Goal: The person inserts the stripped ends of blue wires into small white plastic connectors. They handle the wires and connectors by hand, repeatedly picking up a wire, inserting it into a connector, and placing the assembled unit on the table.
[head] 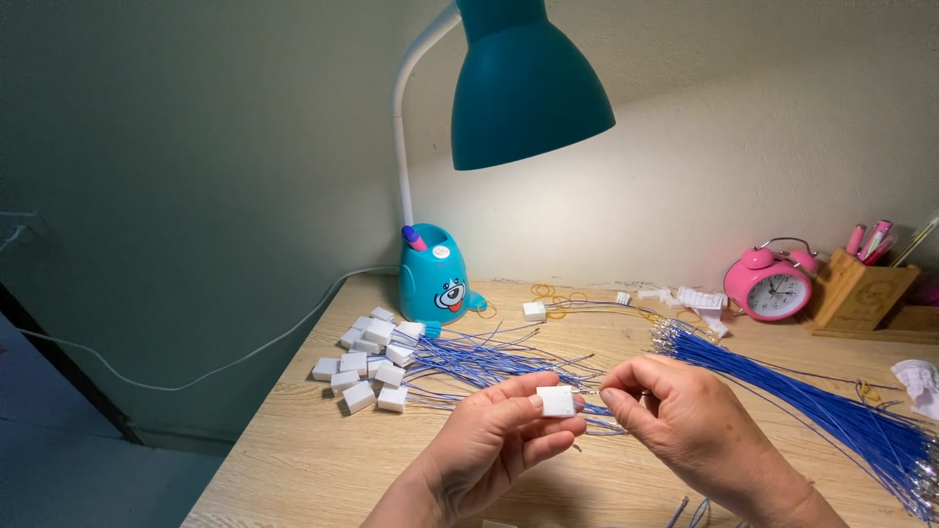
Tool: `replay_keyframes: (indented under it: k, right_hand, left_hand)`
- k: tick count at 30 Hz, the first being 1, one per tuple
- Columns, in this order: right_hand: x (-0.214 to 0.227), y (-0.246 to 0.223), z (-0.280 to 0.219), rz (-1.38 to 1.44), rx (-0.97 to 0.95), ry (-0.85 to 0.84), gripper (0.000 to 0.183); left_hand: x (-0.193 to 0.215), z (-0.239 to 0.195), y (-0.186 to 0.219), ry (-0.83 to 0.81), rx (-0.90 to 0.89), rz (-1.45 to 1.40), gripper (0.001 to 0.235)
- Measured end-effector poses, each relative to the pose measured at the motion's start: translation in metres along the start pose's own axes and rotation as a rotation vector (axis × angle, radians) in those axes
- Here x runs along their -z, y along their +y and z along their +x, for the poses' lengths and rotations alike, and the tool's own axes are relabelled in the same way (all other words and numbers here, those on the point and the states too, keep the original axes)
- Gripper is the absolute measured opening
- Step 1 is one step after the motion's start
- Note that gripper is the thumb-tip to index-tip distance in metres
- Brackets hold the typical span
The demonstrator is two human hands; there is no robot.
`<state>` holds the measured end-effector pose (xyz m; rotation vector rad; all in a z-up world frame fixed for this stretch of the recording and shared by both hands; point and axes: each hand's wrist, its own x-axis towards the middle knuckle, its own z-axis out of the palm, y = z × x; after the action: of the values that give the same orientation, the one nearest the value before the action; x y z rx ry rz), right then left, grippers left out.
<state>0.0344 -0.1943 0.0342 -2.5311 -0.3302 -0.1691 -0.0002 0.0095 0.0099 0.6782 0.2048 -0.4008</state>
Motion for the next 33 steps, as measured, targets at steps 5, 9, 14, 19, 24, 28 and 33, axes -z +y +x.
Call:
replay_keyframes:
  k: [5, 9, 14, 19, 24, 28, 33]
  right_hand:
    - [-0.0048, 0.0083, 0.0003, -0.083, 0.167, 0.083, 0.012]
    - [-0.0064, 0.0073, -0.0009, -0.094, 0.198, 0.144, 0.011]
    - [-0.0066, 0.0042, -0.0039, -0.090, 0.249, 0.195, 0.010]
    - [-0.0083, 0.0056, -0.0037, -0.122, 0.356, 0.254, 0.008]
    - [-0.0053, 0.0007, -0.0060, -0.094, 0.386, 0.283, 0.007]
    - [-0.0066, 0.0022, -0.0049, -0.072, 0.407, 0.279, 0.007]
    - [-0.0072, 0.0038, -0.0046, -0.120, 0.331, 0.250, 0.008]
  left_hand:
    - [0.0003, 0.0000, -0.0006, -0.010, -0.022, 0.001, 0.031]
    - [0.0031, 0.0033, -0.0017, -0.007, -0.043, 0.007, 0.032]
    - [0.0017, 0.0034, -0.0030, 0.020, -0.044, 0.007, 0.030]
    - [0.0023, 0.0049, -0.0047, 0.018, -0.038, -0.001, 0.032]
    - [0.0029, 0.0063, -0.0051, 0.047, -0.045, 0.009, 0.044]
    - [-0.0044, 0.0021, -0.0037, 0.096, -0.068, 0.054, 0.039]
    - [-0.0008, 0.0042, -0.0047, 0.082, -0.059, 0.020, 0.030]
